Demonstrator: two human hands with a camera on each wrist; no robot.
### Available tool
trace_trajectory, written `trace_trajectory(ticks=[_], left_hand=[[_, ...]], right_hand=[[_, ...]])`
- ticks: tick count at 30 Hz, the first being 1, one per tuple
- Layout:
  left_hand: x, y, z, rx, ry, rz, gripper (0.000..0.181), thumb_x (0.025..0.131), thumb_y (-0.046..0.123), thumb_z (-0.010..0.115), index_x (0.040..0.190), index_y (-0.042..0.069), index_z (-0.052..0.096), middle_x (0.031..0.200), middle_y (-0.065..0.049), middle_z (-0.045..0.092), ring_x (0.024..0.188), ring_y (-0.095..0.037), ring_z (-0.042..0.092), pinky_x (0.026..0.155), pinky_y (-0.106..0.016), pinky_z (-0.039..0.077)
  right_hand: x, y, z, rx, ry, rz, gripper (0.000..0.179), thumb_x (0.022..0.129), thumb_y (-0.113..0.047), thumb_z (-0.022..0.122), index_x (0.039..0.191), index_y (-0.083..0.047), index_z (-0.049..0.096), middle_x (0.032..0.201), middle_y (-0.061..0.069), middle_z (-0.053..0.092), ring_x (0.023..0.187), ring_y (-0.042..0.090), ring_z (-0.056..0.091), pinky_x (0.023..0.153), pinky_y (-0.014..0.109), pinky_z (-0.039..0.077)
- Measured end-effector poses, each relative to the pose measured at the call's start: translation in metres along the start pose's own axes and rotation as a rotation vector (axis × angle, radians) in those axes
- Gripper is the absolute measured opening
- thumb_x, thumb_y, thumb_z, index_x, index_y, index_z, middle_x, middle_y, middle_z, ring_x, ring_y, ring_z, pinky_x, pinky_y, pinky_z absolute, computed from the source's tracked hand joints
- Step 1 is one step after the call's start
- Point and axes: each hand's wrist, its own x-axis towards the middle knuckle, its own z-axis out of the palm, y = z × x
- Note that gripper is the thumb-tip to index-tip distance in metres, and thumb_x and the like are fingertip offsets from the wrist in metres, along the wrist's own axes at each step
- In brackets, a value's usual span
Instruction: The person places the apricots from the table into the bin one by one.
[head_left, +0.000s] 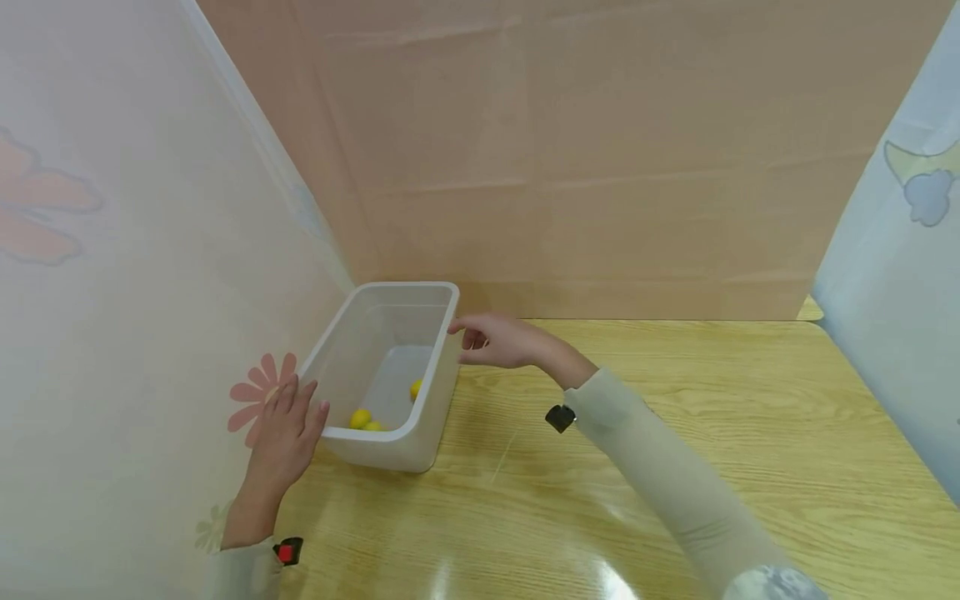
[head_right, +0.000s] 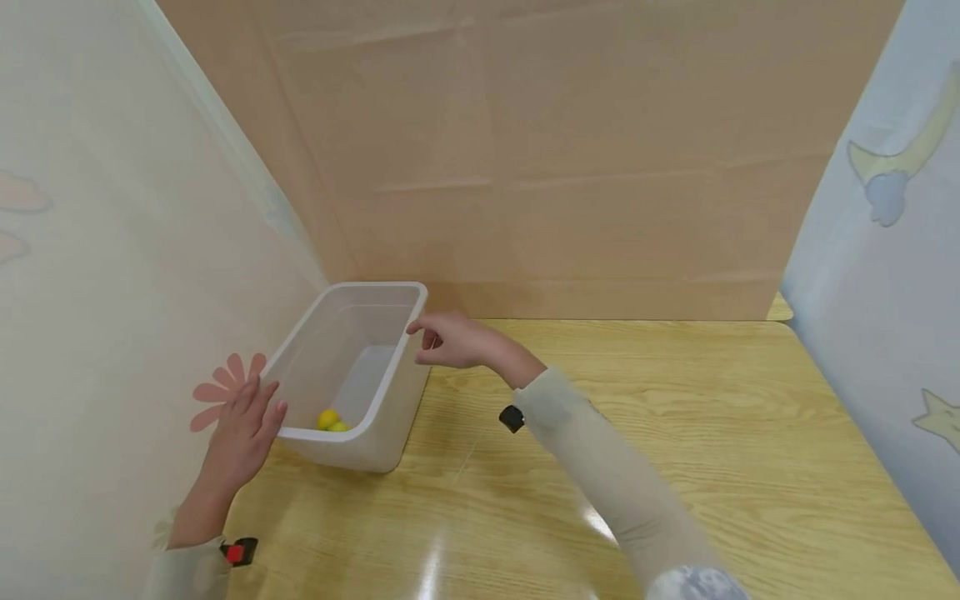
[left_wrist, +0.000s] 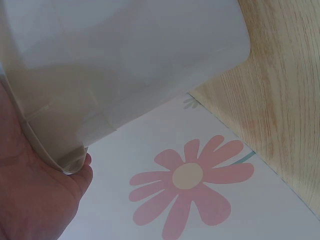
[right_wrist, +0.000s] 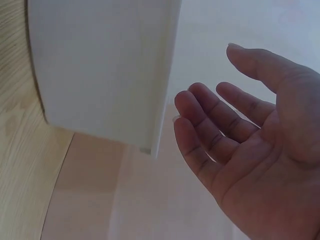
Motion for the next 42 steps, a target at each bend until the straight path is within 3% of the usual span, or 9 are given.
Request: trace_trajectory(ticks=[15, 26, 42], left_hand=[[-0.001, -0.001, 0.001, -0.02, 0.014, 0.002, 0.058, 0.109, 0.035, 0.043, 0.147, -0.008, 0.042, 0.159, -0.036, 0.022, 0.144, -0.055, 0.018, 0.11, -0.075, 0.02], [-0.001, 0.0, 0.002, -0.02, 0.021, -0.004, 0.058, 0.109, 0.035, 0.043, 0.147, -0.008, 0.042, 0.159, -0.035, 0.023, 0.144, -0.056, 0.019, 0.108, -0.076, 0.022], [-0.004, 0.002, -0.001, -0.027, -0.02, -0.034, 0.061, 0.109, 0.039, 0.041, 0.151, -0.005, 0.039, 0.162, -0.032, 0.018, 0.146, -0.053, 0.016, 0.107, -0.078, 0.022]], right_hand=[[-0.054, 0.043, 0.001, 0.047, 0.053, 0.061, 0.049, 0.098, -0.025, 0.068, 0.142, -0.007, 0.055, 0.106, 0.001, 0.069, 0.099, 0.018, 0.065, 0.094, 0.039, 0.054], [-0.093, 0.074, 0.015, 0.076, 0.067, 0.119, 0.047, 0.099, -0.027, 0.067, 0.14, -0.006, 0.057, 0.105, -0.002, 0.068, 0.097, 0.015, 0.065, 0.09, 0.038, 0.055], [-0.145, 0.112, 0.031, 0.073, 0.084, 0.196, 0.047, 0.098, -0.029, 0.068, 0.136, -0.003, 0.058, 0.103, -0.002, 0.068, 0.095, 0.015, 0.065, 0.087, 0.04, 0.056]])
